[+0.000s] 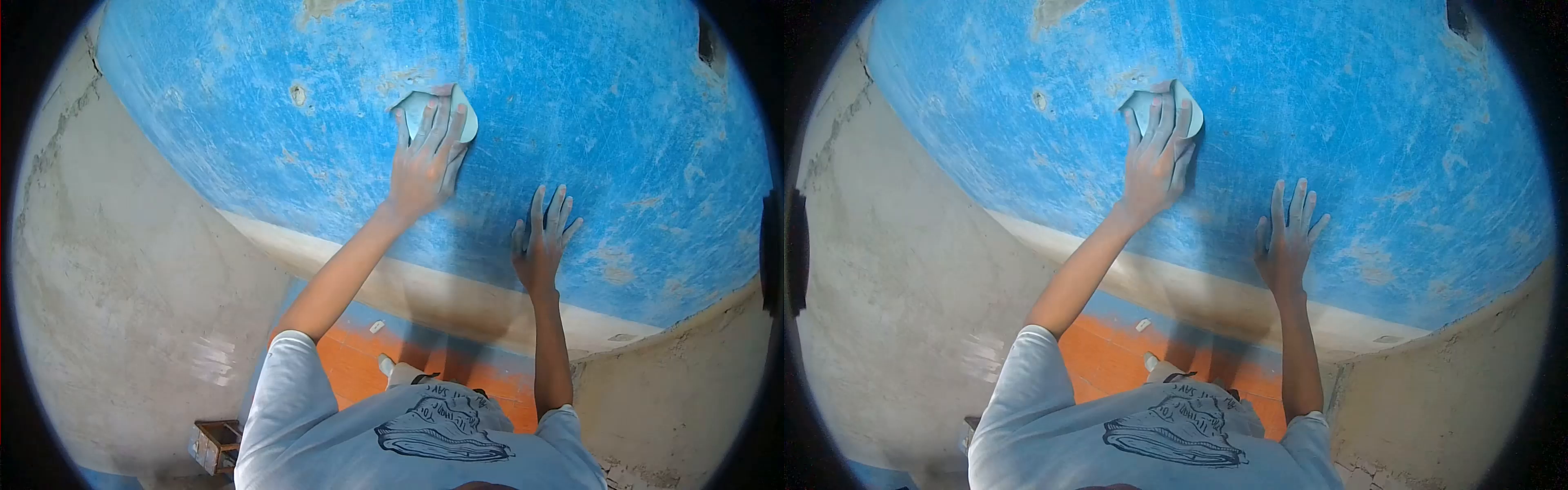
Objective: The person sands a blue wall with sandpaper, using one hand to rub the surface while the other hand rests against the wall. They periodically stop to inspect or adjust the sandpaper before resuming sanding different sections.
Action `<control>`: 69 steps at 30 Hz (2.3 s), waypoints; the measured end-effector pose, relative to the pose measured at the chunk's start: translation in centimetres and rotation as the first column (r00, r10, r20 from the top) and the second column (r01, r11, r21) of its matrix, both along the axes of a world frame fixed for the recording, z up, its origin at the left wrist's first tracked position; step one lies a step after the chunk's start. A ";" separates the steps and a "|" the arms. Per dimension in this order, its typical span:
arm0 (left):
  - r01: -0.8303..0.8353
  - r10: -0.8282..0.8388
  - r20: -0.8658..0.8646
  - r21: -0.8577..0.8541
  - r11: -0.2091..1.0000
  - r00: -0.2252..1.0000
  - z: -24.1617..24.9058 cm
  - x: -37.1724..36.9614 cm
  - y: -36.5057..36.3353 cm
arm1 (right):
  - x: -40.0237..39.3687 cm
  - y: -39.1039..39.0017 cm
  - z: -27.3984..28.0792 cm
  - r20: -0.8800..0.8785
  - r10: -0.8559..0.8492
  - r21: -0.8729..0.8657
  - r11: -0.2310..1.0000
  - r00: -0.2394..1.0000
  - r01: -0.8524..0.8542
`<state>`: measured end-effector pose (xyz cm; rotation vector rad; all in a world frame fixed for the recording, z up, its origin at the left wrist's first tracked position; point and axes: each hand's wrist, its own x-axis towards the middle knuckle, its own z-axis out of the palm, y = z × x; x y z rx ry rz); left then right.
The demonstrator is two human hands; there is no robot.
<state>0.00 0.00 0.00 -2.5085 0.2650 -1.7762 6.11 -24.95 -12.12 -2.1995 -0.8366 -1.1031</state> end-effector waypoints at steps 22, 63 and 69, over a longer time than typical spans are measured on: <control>0.140 -0.646 0.003 -0.977 0.161 0.764 -9.8 -8.3 -7.8 | -6.7 -1.2 -4.5 -0.320 0.797 0.801 0.516 0.512 -0.303; 0.235 -0.313 -0.113 -0.438 0.868 0.943 -8.5 -11.7 13.7 | -13.9 11.4 4.8 -0.214 0.333 0.355 0.902 0.918 -0.244; 0.067 -0.117 -0.181 -0.263 0.962 0.976 -9.1 -6.5 16.5 | -7.7 13.1 10.3 0.361 -0.023 0.199 0.979 0.932 -0.053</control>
